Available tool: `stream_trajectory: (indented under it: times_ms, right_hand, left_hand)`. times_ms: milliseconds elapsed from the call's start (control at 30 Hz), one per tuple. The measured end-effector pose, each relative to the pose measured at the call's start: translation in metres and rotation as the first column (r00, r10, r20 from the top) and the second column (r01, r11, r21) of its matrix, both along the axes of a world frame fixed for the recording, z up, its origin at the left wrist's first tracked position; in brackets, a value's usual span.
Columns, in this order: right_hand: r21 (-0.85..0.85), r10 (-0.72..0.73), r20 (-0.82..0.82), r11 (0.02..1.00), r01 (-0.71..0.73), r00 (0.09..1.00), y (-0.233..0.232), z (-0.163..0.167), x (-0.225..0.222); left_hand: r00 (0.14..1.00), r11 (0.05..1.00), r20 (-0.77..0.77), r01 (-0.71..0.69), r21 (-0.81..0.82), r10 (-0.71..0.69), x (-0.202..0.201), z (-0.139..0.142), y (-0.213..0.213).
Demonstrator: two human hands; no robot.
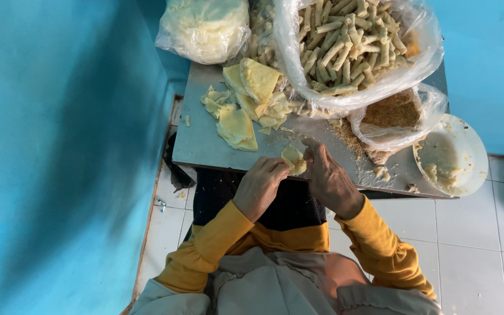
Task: The person sits at a small metal table and tears flat dough sheets by hand into small triangular pieces, placing the torn pieces onto the table and into a large plastic bag filled with similar dough pieces. They repeatedly pick up new sheets, tear them into smaller portions, and set the finished pieces aside with the pile.
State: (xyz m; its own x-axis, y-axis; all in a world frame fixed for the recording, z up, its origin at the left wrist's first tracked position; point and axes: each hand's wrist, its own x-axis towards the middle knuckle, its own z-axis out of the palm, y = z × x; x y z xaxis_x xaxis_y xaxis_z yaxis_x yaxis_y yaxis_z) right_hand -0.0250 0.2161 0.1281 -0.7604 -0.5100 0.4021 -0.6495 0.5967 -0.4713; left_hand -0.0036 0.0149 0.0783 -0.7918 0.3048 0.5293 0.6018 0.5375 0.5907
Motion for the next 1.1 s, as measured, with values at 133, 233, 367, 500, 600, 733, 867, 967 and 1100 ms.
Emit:
stream_trajectory:
  times_ms: [133,233,367,500,600,733,867,967,1100]
  right_hand:
    - [0.028,-0.008,0.019,1.000,0.008,1.000,-0.005,0.008,0.005]
    - [0.075,0.047,-0.042,0.996,-0.044,0.998,-0.008,0.014,0.008]
    - [0.125,0.066,-0.085,0.991,-0.055,0.994,-0.006,0.014,0.003]
    - [0.066,0.017,0.210,0.997,-0.032,0.977,-0.004,0.007,-0.023]
    - [-0.041,0.033,0.393,0.999,-0.019,0.919,-0.007,0.002,-0.040]
    - [0.020,0.072,-0.028,0.997,-0.072,0.997,-0.007,-0.002,-0.022]
    - [0.116,-0.003,-0.106,0.993,0.016,0.994,-0.005,-0.003,0.001]
    - [0.091,0.015,-0.117,0.996,-0.004,0.993,-0.005,0.000,-0.006]
    - [-0.075,0.082,0.372,0.995,-0.059,0.924,-0.001,0.009,-0.041]
  left_hand:
    - [0.999,1.000,-0.051,-0.020,-0.010,0.019,-0.003,-0.003,0.001]
    - [0.998,0.999,-0.063,-0.023,-0.024,0.021,-0.005,-0.002,0.000]
    - [0.998,0.999,-0.052,-0.042,-0.016,0.041,-0.009,0.001,0.002]
    - [0.996,0.994,-0.045,-0.078,-0.080,0.074,-0.015,0.004,0.005]
    - [0.983,0.974,-0.178,-0.080,-0.211,0.043,-0.016,0.004,0.008]
    - [0.969,0.946,-0.246,-0.051,-0.320,-0.031,-0.012,-0.001,0.005]
    - [0.965,0.965,-0.261,-0.077,-0.250,0.009,-0.016,-0.006,0.004]
    - [0.990,0.967,-0.135,-0.062,-0.247,0.029,-0.025,-0.003,0.008]
    - [0.984,0.995,0.175,0.033,-0.098,-0.015,-0.049,0.006,0.004]
